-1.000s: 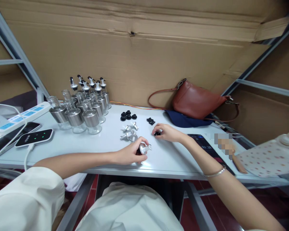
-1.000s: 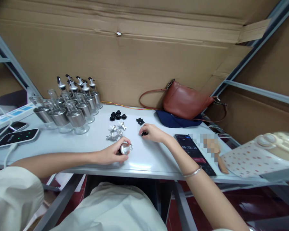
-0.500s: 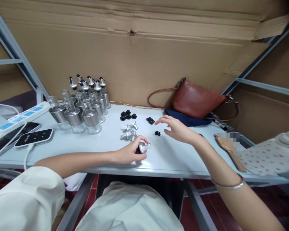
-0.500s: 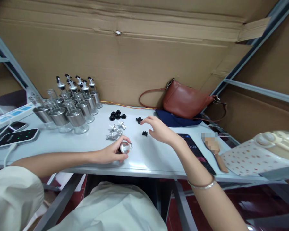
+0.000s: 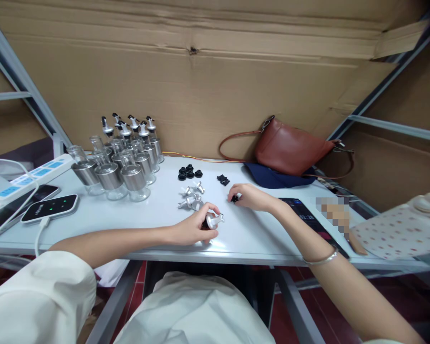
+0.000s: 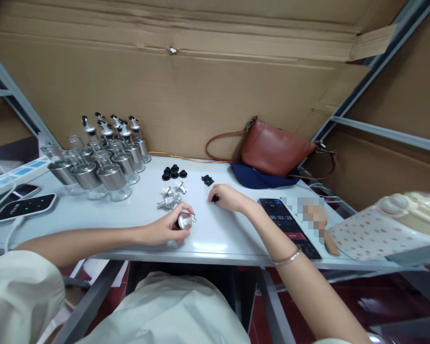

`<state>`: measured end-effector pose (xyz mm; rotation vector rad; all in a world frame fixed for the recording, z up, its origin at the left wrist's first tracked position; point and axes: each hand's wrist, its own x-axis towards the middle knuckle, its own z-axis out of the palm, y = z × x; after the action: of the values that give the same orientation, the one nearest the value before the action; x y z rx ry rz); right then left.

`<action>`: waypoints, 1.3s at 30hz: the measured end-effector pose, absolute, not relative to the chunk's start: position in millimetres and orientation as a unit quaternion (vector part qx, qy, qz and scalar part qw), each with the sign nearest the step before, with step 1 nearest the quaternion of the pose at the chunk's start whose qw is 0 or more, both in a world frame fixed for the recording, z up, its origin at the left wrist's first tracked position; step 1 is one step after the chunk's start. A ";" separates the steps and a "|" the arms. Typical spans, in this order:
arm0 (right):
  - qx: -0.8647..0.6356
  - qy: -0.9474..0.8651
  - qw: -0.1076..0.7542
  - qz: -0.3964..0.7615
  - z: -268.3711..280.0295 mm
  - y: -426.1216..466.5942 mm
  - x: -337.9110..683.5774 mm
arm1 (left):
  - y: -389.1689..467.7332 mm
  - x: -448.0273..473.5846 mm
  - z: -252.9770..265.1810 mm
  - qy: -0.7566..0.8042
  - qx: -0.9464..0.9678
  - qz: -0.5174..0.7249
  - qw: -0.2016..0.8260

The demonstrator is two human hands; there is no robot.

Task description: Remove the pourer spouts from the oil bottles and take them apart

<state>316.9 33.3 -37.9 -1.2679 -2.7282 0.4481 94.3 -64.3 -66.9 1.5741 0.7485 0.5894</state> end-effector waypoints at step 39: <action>-0.446 -0.879 0.095 0.137 -44.1 37.3 319.8 | -65.4 94.5 -62.6 0.329 0.683 0.251 0.602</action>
<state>319.8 37.3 -44.1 -1.3229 -2.6073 0.4077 94.5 -65.4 -62.6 1.5819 0.7616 0.5808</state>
